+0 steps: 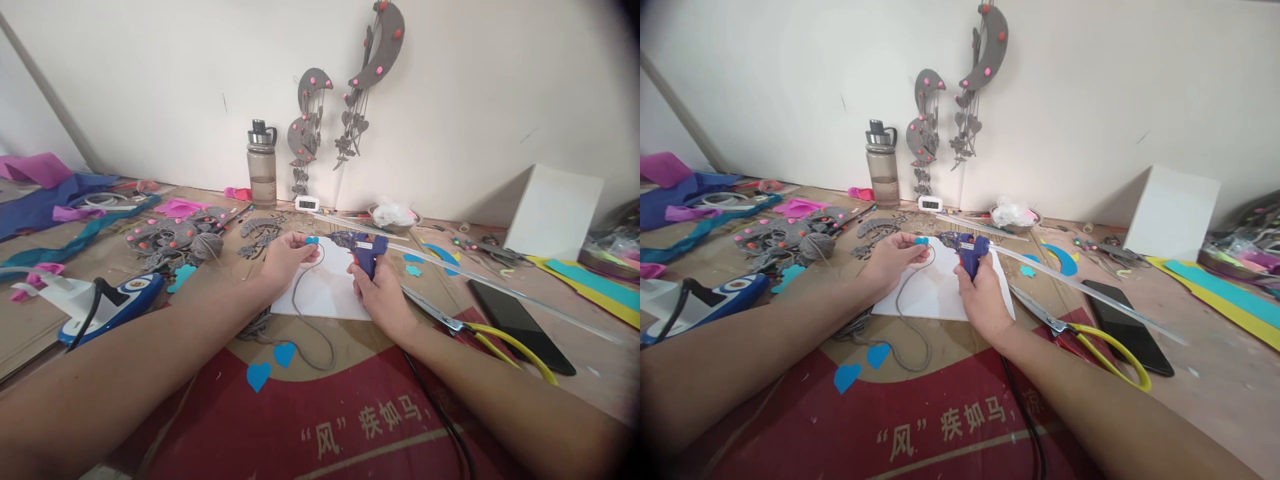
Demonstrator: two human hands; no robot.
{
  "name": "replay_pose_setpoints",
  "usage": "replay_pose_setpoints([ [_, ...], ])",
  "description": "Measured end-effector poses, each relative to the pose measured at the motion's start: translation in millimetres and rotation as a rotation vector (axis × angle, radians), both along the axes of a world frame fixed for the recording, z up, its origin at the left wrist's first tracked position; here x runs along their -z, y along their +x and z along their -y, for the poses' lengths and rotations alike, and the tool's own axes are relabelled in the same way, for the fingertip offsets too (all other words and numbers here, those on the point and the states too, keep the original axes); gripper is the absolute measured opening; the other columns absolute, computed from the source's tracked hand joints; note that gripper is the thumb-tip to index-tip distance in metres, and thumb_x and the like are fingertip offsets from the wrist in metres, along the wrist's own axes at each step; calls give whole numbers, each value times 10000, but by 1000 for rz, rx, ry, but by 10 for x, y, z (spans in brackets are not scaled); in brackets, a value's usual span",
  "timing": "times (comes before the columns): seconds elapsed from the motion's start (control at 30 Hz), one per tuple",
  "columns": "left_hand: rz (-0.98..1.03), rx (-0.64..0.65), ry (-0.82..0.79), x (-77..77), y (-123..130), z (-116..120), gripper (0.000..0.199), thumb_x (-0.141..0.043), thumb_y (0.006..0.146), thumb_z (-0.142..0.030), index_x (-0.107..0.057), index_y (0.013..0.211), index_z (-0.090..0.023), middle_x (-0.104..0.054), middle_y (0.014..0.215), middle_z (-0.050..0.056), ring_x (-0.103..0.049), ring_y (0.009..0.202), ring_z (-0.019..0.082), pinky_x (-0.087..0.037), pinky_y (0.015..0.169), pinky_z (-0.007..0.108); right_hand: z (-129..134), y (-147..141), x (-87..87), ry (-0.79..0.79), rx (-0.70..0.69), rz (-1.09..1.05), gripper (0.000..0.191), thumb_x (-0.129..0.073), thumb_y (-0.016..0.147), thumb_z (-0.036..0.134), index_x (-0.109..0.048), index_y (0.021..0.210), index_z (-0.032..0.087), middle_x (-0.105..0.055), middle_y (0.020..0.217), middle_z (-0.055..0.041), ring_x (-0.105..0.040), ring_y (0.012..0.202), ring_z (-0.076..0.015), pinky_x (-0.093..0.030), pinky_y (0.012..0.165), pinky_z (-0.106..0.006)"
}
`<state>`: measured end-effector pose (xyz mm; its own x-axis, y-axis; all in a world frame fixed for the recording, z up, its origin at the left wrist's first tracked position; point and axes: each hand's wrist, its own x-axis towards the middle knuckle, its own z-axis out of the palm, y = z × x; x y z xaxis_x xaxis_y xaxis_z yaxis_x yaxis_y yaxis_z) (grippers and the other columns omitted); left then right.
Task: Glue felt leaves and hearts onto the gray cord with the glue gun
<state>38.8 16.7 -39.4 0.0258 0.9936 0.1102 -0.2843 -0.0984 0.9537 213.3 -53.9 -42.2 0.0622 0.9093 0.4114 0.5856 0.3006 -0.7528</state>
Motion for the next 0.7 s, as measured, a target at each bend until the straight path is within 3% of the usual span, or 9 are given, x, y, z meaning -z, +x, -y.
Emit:
replay_pose_setpoints([
  [0.1,9,6,-7,2,-6,-2,218,-761,663,-181,-584,774,-119,-672,675,51,-648,627,127,-526,674,279,-41,12,-57,-205,-23,-232,245,-479,867,416,-433,997,214,-646,767,-12,-505,416,-106,-414,372,-251],
  [0.17,7,8,0,7,-15,-6,232,-766,663,-204,-585,782,-123,-673,681,53,-648,632,128,-523,665,273,-71,39,-127,-252,-38,-293,234,-514,845,403,-431,961,217,-671,839,-29,-528,413,-103,-414,355,-248],
  [0.33,-66,18,45,-16,-36,25,231,-755,668,-229,-586,800,-141,-677,713,44,-626,608,113,-469,556,221,-223,215,-235,-482,30,-191,234,-585,794,422,-479,820,215,-624,600,-23,-564,390,-184,-423,377,-313],
  [0.43,-138,4,110,-80,-38,84,208,-742,675,-227,-586,785,-143,-667,705,39,-619,608,118,-449,518,218,-314,334,-258,-587,59,-48,260,-574,791,470,-508,776,220,-622,577,-47,-590,442,-213,-441,421,-335],
  [0.5,-167,-7,149,-133,-39,128,194,-734,680,-228,-588,775,-142,-662,707,38,-619,617,123,-444,503,221,-313,378,-298,-541,92,190,285,-528,817,487,-527,725,217,-613,564,-64,-595,478,-221,-454,475,-351],
  [0.6,-197,-9,188,-203,-48,184,187,-729,685,-242,-595,772,-145,-661,713,41,-623,626,130,-436,488,222,-213,367,-397,-262,189,581,283,-501,840,422,-543,669,201,-624,650,-109,-627,646,-259,-487,636,-418],
  [0.7,-243,-14,210,-260,-61,224,205,-735,686,-273,-597,772,-149,-661,695,44,-620,613,133,-412,464,216,-93,251,-479,92,211,613,147,-512,830,310,-570,822,175,-628,922,-155,-607,896,-284,-475,802,-462],
])
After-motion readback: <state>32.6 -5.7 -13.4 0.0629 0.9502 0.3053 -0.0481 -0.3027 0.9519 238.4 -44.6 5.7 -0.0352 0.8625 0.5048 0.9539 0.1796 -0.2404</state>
